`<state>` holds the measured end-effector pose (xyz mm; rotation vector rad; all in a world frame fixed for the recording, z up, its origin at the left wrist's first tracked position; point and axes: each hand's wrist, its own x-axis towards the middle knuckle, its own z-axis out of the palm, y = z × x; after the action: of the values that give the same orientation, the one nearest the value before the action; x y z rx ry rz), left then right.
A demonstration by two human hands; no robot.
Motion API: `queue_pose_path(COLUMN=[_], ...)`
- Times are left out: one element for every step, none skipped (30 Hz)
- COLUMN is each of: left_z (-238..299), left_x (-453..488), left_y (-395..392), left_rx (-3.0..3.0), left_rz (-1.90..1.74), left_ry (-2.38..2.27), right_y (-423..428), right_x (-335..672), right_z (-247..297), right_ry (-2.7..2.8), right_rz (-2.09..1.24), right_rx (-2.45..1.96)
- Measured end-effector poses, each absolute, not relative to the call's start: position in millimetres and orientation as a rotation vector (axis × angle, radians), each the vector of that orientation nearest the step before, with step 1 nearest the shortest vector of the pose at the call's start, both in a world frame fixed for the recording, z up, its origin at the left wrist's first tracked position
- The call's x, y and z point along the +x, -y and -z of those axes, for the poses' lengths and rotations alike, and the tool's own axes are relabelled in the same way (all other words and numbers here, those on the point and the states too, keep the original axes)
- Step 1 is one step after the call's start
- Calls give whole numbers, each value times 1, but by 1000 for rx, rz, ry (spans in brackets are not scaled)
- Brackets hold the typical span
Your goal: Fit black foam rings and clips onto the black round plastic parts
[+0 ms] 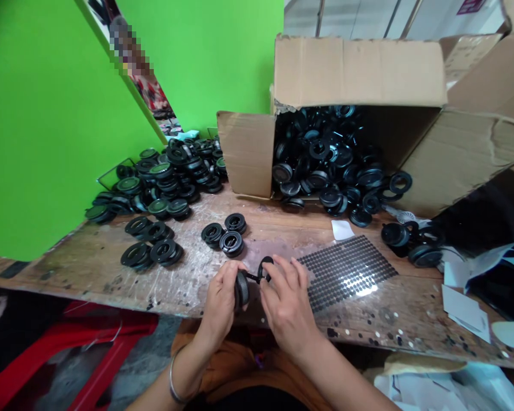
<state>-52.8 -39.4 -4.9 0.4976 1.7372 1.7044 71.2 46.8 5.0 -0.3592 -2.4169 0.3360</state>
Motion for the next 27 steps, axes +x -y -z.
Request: queue_pose_path(left_z=[5, 4, 1, -2, -5, -8, -11, -14, -16, -17, -17, -17, -17, -16, -14, -12, -10, -8, -6, -4, -3, -2, -1, -1, -1, -1, -1], left_x=[-53, -54, -54, -55, -55, -56, -56, -57, -58, -58, -60, -61, -63, -65, -66, -68, -69, -70, -70, -71, -72, -73, -75, -76, -78, -80, -81], left_y=[38, 37, 36, 35, 34, 33, 32, 32, 32, 33, 34, 36, 39, 42, 45, 48, 50, 51, 51, 51, 50, 49, 47, 46, 45, 44, 43], left_rx=[451, 395, 325, 239, 146, 61, 3, -17, 5, 77, 204, 387, 623, 887, 1134, 1318, 1406, 1390, 1273, 1073, 832, 595, 393, 244, 143, 78, 32], left_rz=[-1718, -1737, -1750, -1749, -1729, -1687, -1624, -1561, -1526, -1539, -1595, -1674, -1746, -1776, -1751, -1695, -1655, -1667, -1742, -1853, -1957, -2024, -2048, -2038, -2011, -1981, -1960], left_ry=[-1709, -1671, -1605, -1506, -1382, -1251, -1140, -1075, -1073, -1133, -1239, -1367, -1478, -1550, -1573, -1561, -1540, -1536, -1553, -1571, -1562, -1516, -1440, -1353, -1272, -1209, -1171], right_y=[-47, -48, -51, -56, -62, -68, -74, -80, -85, -88, -90, -91, -91, -91, -92, -93, -95, -99, -104, -110, -116, -121, -126, -128, -129, -129, -128], right_x=[73, 75, 77, 79, 80, 81, 81, 81, 80, 78, 76, 74, 71, 69, 66, 64, 63, 62, 62, 62, 62, 62, 61, 61, 60, 58, 57], right_z=[-2, 0, 2, 4, 4, 4, 3, 1, -2, -5, -9, -14, -18, -21, -23, -24, -23, -20, -16, -11, -5, 2, 7, 12, 16, 18, 20], right_ry=[2433, 2438, 2436, 2424, 2409, 2397, 2382, 2361, 2329, 2290, 2249, 2208, 2170, 2143, 2127, 2119, 2121, 2140, 2183, 2255, 2342, 2433, 2517, 2591, 2663, 2722, 2768], right_rz=[-325, -336, -377, -453, -563, -704, -867, -1031, -1186, -1326, -1453, -1567, -1674, -1784, -1896, -1999, -2083, -2117, -2067, -1917, -1683, -1411, -1157, -962, -844, -787, -765], right_rx=[-340, -321, -310, -313, -326, -341, -357, -380, -415, -462, -525, -600, -671, -719, -740, -743, -740, -753, -791, -846, -896, -914, -897, -860, -817, -792, -787])
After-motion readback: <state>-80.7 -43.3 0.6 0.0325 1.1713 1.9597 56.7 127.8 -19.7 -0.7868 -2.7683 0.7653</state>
